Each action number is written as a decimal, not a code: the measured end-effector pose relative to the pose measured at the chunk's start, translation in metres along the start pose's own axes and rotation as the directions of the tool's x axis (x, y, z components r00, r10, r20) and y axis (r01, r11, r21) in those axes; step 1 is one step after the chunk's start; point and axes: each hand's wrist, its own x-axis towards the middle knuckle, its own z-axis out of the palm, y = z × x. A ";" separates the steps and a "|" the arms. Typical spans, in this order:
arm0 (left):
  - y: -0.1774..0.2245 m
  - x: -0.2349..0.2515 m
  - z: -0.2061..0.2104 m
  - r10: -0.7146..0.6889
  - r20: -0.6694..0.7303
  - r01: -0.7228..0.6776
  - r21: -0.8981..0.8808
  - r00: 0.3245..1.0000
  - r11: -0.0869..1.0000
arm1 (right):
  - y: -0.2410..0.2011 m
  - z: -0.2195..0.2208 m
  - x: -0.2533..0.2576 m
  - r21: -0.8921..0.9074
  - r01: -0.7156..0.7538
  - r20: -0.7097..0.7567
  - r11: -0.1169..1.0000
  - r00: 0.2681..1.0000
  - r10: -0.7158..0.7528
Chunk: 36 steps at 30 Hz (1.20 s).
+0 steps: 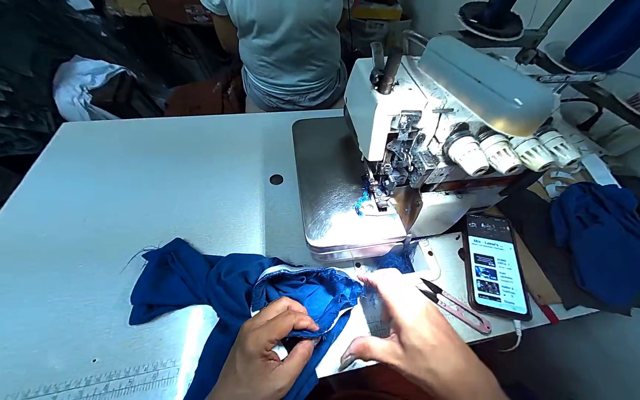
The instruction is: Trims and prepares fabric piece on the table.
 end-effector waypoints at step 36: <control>0.004 0.003 0.005 -0.025 -0.003 0.025 -0.061 1.000 0.998 | -0.001 0.000 0.001 0.940 -0.108 0.126 0.324 0.991 -0.033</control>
